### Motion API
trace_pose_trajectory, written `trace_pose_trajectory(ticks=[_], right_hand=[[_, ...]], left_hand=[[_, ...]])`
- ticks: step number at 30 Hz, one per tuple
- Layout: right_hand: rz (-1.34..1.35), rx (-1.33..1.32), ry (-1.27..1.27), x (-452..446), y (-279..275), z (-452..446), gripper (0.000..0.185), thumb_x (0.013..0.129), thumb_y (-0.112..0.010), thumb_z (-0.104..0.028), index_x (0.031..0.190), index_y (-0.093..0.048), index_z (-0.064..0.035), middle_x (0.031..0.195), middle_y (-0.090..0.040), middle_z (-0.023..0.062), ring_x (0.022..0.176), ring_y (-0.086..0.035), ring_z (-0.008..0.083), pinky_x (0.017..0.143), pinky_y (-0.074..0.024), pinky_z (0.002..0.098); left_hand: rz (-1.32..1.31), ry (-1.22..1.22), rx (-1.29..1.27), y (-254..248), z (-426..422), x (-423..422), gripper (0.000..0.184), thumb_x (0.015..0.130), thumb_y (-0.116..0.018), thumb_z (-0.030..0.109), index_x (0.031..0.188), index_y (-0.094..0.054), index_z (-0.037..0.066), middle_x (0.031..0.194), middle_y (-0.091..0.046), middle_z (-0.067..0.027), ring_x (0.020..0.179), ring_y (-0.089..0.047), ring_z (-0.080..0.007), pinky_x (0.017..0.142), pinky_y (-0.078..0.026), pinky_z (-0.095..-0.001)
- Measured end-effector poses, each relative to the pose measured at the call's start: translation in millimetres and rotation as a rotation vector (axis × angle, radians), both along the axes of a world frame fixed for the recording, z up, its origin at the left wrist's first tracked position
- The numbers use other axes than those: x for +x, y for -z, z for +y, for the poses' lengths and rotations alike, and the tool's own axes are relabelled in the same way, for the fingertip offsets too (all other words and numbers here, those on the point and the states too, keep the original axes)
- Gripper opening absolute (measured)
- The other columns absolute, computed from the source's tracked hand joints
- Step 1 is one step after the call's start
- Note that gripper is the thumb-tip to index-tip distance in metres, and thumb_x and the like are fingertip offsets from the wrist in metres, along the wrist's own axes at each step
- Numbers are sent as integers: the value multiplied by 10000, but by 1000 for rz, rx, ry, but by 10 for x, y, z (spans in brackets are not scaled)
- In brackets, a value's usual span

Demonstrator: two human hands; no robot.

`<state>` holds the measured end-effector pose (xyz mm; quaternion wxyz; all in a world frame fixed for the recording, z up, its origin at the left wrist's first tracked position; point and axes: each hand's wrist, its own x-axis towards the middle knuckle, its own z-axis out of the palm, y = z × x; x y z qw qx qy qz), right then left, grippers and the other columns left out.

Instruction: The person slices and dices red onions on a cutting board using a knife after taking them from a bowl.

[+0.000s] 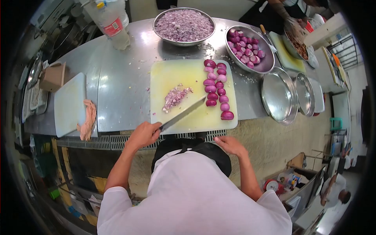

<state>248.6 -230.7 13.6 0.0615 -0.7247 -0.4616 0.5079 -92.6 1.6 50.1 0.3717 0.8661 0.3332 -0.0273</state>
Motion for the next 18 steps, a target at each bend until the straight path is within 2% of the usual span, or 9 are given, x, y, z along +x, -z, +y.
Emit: trace_pose_trajectory(ticks=[1,3,4,5,7,8,11,15,18], right_hand=[[64,-34,53,-10,171,-94,640,1086,-453,-583,1372,-680,-58,1332,-706,202,1267,-646,350,1091,-480,422],[133,-70,120,-108,395,-276,673,1074,-451,-613,1420,-651,-71,1392,-676,206,1323,-615,357,1126,-460,421],[105,-97,58,-170,453,-328,677,1067,-465,-613,1467,-606,-85,1449,-635,202,1365,-582,353,1153,-437,414],[79,-123,-5,-230,508,-378,690,1060,-479,-613,1514,-562,-99,1506,-594,198,1407,-548,348,1179,-415,406],[104,-120,28,-361,498,-418,740,1043,-482,-642,1551,-513,-105,1547,-548,205,1438,-511,363,1198,-395,409],[124,-121,58,-413,490,-440,794,1026,-486,-671,1589,-464,-111,1588,-501,212,1470,-473,378,1217,-375,411],[125,-153,90,-582,491,-477,834,1014,-509,-677,1618,-412,-111,1630,-454,200,1499,-435,368,1228,-354,408],[260,-104,188,-635,717,-555,859,997,-542,-679,1628,-394,-116,1643,-436,196,1513,-421,349,1235,-343,409],[396,-182,286,-664,730,-482,877,987,-562,-680,1616,-408,-89,1632,-452,197,1510,-429,338,1233,-345,412]], left_hand=[[1,19,-1,67,42,-52,118,890,-643,121,959,-649,27,742,-654,-250,759,-653,-483,682,-504,-555],[-115,81,-6,205,172,-206,196,926,-652,133,1083,-682,20,756,-677,-238,679,-648,-451,636,-507,-485],[-75,75,-72,231,292,-251,230,928,-664,152,1107,-678,8,760,-692,-226,665,-655,-431,631,-508,-461],[-71,83,-71,267,387,-277,230,928,-664,152,1107,-678,8,760,-692,-226,665,-655,-431,631,-508,-461],[-92,27,-37,179,535,-202,235,930,-664,160,1094,-665,-8,746,-690,-221,646,-648,-419,622,-502,-447],[-59,-38,-90,126,568,-167,177,922,-638,135,1013,-652,-17,772,-650,-284,764,-634,-504,677,-501,-516],[-22,-1,46,54,620,-72,162,918,-634,118,999,-643,-22,739,-632,-286,742,-628,-502,670,-496,-519],[-53,55,25,84,536,-37,154,912,-625,103,997,-650,-23,723,-626,-283,728,-629,-496,668,-495,-519],[-76,32,-35,81,502,-19,152,906,-621,96,991,-650,-26,726,-628,-281,716,-632,-489,661,-494,-515]])
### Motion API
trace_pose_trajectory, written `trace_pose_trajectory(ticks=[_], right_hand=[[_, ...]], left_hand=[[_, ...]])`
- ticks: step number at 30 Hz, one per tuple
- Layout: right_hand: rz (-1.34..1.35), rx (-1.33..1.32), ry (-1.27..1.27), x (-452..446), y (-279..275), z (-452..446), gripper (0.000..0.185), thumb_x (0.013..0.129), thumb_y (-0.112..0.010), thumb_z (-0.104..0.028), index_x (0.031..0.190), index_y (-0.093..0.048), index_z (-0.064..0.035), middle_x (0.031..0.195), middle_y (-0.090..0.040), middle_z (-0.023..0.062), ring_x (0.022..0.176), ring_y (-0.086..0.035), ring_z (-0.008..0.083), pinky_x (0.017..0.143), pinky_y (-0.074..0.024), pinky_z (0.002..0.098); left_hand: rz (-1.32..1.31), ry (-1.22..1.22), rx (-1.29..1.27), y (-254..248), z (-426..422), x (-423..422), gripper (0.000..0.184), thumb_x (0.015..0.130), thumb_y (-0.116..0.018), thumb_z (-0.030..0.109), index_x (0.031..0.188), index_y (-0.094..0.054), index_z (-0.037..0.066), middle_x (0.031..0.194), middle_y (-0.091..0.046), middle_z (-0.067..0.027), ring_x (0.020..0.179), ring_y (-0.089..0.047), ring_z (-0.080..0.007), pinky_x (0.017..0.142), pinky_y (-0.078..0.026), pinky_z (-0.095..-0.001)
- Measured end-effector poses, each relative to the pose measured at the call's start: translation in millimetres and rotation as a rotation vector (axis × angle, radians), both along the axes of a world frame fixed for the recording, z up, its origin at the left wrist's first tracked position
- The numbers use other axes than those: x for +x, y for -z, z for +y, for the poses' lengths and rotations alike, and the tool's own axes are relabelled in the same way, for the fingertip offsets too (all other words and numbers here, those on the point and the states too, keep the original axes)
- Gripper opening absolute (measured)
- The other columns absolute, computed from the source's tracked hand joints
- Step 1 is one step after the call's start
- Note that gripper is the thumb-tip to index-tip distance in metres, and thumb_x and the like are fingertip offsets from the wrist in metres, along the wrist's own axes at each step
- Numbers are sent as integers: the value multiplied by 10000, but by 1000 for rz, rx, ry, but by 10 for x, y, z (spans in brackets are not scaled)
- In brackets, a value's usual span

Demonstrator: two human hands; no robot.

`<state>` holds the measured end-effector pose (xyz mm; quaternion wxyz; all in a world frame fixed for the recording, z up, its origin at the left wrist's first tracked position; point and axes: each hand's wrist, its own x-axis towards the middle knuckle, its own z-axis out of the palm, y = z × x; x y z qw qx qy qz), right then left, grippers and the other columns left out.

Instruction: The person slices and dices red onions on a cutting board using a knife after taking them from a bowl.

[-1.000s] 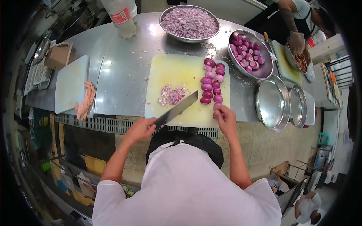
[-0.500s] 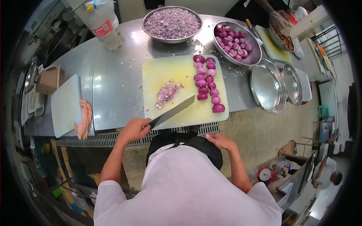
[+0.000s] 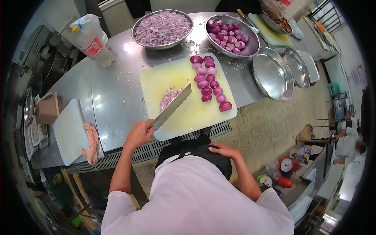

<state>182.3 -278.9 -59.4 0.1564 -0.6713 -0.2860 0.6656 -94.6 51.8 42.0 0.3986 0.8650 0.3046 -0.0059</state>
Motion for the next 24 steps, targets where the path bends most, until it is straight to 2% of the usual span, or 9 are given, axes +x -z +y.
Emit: trace_pose_trajectory(ticks=[2,5,9,11,14,20,24], right_hand=[[-143,-20,-65,-35,-113,52,849,1006,-542,-673,1585,-438,-61,1600,-496,186,1484,-458,349,1211,-369,412],[-174,1,-66,-27,-134,12,922,971,-566,-715,1599,-422,-56,1616,-470,206,1505,-435,341,1228,-353,409],[-206,35,-75,-27,-75,-114,909,983,-545,-718,1590,-427,-52,1596,-490,218,1484,-463,351,1210,-378,417],[-220,85,-65,-40,-103,-158,768,1031,-499,-675,1525,-488,-87,1508,-571,222,1397,-543,371,1151,-425,441],[-211,103,-34,-59,-172,-198,723,1054,-488,-641,1511,-486,-81,1474,-590,230,1367,-563,377,1131,-438,449],[-153,115,28,11,31,-334,671,1095,-444,-595,1552,-457,-104,1484,-592,196,1377,-557,343,1148,-425,435],[-168,191,123,205,-224,-362,729,1087,-424,-623,1556,-460,-66,1551,-541,211,1427,-527,343,1181,-400,418]], left_hand=[[22,-31,-16,-39,15,16,156,904,-619,95,986,-646,-34,734,-628,-289,707,-631,-484,657,-491,-512],[5,-41,-27,-70,-27,9,166,910,-616,102,982,-637,-46,746,-629,-295,700,-628,-484,651,-486,-506],[25,-44,-37,-31,-24,-1,177,918,-614,108,975,-628,-59,754,-636,-293,701,-626,-489,648,-484,-502],[22,-61,-46,-3,-29,-11,179,923,-614,110,962,-622,-65,756,-639,-291,699,-624,-491,642,-480,-502],[-13,-81,-55,12,-60,-15,177,925,-615,113,954,-619,-62,747,-635,-292,700,-622,-490,640,-477,-504],[-20,-99,-74,-24,-121,-16,160,923,-618,112,959,-622,-44,735,-628,-281,692,-618,-490,626,-470,-505],[-50,-122,-47,-98,-144,39,146,923,-620,106,957,-625,-36,729,-626,-273,681,-613,-487,618,-463,-507]])
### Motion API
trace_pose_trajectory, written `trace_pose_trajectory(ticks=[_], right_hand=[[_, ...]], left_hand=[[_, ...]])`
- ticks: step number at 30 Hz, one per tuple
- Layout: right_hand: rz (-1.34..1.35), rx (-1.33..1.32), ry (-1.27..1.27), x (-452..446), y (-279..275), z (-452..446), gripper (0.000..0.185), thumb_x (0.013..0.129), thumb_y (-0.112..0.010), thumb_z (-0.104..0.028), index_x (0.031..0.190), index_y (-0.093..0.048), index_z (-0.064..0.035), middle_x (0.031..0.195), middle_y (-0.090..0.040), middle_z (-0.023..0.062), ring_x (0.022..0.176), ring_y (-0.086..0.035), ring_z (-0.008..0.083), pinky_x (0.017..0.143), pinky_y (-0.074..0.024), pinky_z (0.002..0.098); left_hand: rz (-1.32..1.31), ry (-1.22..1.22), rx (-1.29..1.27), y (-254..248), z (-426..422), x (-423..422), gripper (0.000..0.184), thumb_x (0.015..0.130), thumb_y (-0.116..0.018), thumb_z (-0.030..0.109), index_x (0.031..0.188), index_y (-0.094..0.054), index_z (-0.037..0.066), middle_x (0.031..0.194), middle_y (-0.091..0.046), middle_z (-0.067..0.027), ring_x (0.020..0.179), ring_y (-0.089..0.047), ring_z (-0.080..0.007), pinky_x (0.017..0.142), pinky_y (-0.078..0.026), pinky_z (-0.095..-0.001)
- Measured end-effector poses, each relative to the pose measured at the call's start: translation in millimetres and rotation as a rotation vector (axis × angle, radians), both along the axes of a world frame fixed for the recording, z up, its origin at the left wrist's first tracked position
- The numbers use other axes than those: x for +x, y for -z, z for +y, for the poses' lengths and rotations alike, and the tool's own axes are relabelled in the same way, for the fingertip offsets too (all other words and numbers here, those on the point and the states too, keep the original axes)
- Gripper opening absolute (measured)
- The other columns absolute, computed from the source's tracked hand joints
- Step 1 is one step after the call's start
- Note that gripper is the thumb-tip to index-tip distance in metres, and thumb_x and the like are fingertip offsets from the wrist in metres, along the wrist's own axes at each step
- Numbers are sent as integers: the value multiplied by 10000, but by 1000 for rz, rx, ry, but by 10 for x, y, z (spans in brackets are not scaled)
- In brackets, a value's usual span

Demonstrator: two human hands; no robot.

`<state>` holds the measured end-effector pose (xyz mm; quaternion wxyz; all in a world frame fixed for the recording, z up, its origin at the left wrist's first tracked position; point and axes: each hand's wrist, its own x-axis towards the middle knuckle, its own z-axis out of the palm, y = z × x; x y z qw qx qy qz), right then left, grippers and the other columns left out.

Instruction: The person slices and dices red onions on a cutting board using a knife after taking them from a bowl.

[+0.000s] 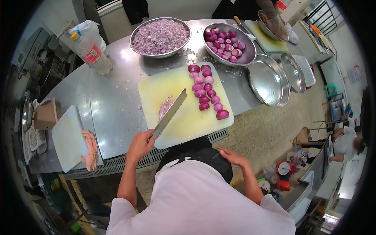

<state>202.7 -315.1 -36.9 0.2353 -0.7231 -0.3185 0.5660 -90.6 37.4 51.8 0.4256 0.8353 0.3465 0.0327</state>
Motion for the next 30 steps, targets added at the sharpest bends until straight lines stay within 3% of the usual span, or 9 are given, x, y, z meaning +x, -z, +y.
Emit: trace_pose_trajectory(ticks=[3,5,8,11,15,19,23,26,30], right_hand=[[-68,-72,-81,517,-538,57,642,1101,-462,-565,1466,-582,-51,1455,-631,180,1354,-591,313,1149,-440,411],[115,27,-30,965,-1026,225,510,1097,-551,-451,1349,-684,-29,1302,-717,124,1199,-673,238,1066,-512,395],[-39,331,165,1731,-1356,566,371,1071,-626,-370,1154,-742,-28,1090,-758,63,980,-718,167,846,-586,333],[-286,599,442,2573,-1471,1154,287,1067,-635,-308,1070,-743,-41,984,-732,34,884,-696,121,713,-584,295],[-446,670,649,4152,-1041,1812,228,1048,-668,-233,1152,-744,-45,1004,-735,33,881,-696,119,709,-580,271],[-636,518,562,5752,-445,2400,309,1010,-684,-225,1236,-742,-22,1035,-772,84,921,-726,171,767,-590,313],[-1134,326,220,6838,101,2877,441,900,-660,-263,1227,-745,20,1139,-747,290,1081,-732,403,982,-550,447],[-1313,205,108,7426,508,3012,429,883,-628,-234,1207,-737,25,1151,-728,301,1107,-690,477,986,-533,505],[-1349,124,40,7425,454,3098,383,884,-660,-182,1191,-702,43,1165,-717,293,1123,-673,485,978,-527,531]], left_hand=[[-7,-36,9,-13,12,61,138,926,-618,103,956,-626,-31,720,-623,-269,678,-610,-486,621,-464,-508],[-9,-89,41,-54,-16,146,125,924,-621,95,950,-628,-27,707,-614,-271,681,-617,-486,615,-467,-511],[9,-131,46,-26,-62,270,111,917,-626,86,948,-635,-21,713,-618,-276,700,-636,-486,614,-476,-527],[62,-168,128,171,-161,382,96,908,-625,75,937,-638,-15,725,-636,-276,719,-654,-484,616,-493,-543],[136,-281,188,151,-348,572,154,890,-623,65,1016,-690,6,746,-664,-266,729,-666,-478,652,-523,-551],[255,-436,171,91,-484,755,359,839,-643,44,1180,-742,95,779,-695,-242,762,-687,-454,746,-552,-544],[334,-588,43,25,-574,890,420,791,-668,39,1184,-778,140,806,-721,-198,825,-703,-426,824,-558,-510],[323,-631,52,34,-620,917,418,773,-687,48,1165,-796,146,853,-743,-176,860,-711,-406,849,-560,-481],[313,-687,45,88,-661,920,425,766,-701,54,1168,-798,152,913,-761,-169,884,-716,-391,870,-560,-472]])
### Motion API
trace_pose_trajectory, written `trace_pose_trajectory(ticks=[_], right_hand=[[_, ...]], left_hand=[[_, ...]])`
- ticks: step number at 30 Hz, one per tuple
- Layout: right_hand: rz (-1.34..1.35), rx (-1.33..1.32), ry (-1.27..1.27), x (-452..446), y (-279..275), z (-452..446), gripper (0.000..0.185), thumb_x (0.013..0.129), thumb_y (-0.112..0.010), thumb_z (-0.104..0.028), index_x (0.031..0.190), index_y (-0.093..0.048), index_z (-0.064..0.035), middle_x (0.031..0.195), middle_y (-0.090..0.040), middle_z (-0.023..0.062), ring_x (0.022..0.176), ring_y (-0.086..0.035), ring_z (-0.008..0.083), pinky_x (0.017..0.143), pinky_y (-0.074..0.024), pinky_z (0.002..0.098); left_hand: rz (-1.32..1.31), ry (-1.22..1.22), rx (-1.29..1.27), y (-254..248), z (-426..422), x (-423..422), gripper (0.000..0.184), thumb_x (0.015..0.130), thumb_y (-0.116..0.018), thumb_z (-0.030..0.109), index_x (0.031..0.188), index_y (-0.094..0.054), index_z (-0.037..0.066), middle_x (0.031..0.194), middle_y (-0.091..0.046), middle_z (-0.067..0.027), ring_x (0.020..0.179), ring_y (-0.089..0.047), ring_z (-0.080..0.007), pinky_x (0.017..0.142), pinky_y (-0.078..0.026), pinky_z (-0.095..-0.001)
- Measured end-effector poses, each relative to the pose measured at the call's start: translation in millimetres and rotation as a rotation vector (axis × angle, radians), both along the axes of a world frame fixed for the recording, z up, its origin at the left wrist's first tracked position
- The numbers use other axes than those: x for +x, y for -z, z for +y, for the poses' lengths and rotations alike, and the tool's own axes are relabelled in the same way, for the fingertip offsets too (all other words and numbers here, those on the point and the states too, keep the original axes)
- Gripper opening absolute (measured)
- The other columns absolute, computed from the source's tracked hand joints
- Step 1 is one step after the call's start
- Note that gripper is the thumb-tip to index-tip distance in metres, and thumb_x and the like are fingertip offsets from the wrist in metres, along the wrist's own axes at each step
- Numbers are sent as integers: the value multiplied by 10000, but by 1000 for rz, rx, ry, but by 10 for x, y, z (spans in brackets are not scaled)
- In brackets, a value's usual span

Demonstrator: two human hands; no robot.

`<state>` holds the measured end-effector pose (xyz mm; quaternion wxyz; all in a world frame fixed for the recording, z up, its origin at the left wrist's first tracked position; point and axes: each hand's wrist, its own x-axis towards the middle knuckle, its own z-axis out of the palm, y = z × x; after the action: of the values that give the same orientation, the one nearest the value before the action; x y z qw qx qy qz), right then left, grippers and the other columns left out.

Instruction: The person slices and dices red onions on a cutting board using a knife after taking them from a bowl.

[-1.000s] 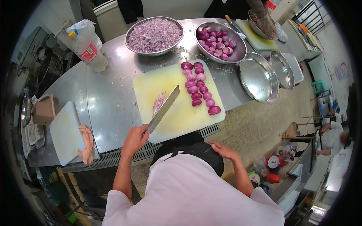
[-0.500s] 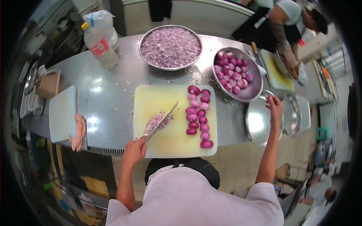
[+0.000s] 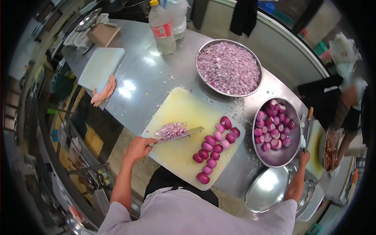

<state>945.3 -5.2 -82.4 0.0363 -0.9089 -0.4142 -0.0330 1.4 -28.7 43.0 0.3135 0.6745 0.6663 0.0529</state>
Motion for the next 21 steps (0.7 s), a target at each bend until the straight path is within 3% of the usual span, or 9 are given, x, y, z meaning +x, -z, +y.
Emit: trace_pose_trajectory(ticks=[5,9,11,13,14,16,17,19,21], right_hand=[[-100,-66,1,-36,90,106,293,895,-727,-143,1140,-700,15,1099,-735,266,1065,-691,479,916,-541,551],[-97,35,-1,109,326,95,236,898,-657,-144,1066,-668,20,1040,-734,279,977,-706,476,867,-547,556],[-119,62,-38,360,477,57,229,911,-598,-163,1010,-658,34,987,-730,294,911,-716,472,828,-549,551],[168,309,11,783,673,8,236,934,-553,-205,963,-652,7,817,-708,206,663,-693,360,605,-539,488],[162,310,15,758,516,-44,236,934,-553,-205,963,-652,7,817,-708,206,663,-693,360,605,-539,488],[675,255,228,534,12,-199,198,952,-581,-254,955,-666,-75,750,-643,63,521,-583,196,441,-431,362],[668,257,236,387,-133,-299,198,952,-581,-254,955,-666,-75,750,-643,63,521,-583,196,441,-431,362],[901,545,445,68,-400,-512,149,975,-579,-253,924,-664,-142,658,-554,-16,412,-424,105,363,-279,279],[891,559,433,-308,-681,-798,172,997,-579,-284,915,-657,-154,641,-539,-28,413,-417,97,366,-275,273]], left_hand=[[11,-33,-30,-7,-26,57,439,759,-701,53,1177,-795,148,945,-772,-160,885,-726,-371,871,-557,-466],[2,-44,-50,-22,-37,63,440,763,-696,58,1183,-792,150,942,-773,-158,880,-727,-370,868,-555,-466],[-18,-12,20,46,-40,17,470,749,-703,34,1195,-794,153,847,-739,-177,777,-712,-340,737,-531,-426],[-7,7,2,20,-1,14,466,755,-697,42,1197,-793,155,825,-729,-180,761,-707,-341,733,-529,-428],[7,18,-16,15,8,5,463,760,-692,50,1199,-793,157,802,-718,-184,746,-702,-343,729,-527,-430],[-2,31,-15,-7,27,-9,455,768,-693,62,1202,-792,157,785,-707,-189,735,-695,-349,728,-525,-438],[-8,40,-15,-7,37,-18,447,777,-695,74,1205,-791,158,767,-696,-193,723,-689,-355,727,-523,-447],[-29,59,14,31,47,-45,439,791,-691,81,1212,-788,159,759,-690,-196,716,-683,-362,716,-517,-453],[-51,80,42,45,49,-81,431,805,-687,88,1218,-786,160,750,-684,-198,708,-677,-368,706,-510,-459]])
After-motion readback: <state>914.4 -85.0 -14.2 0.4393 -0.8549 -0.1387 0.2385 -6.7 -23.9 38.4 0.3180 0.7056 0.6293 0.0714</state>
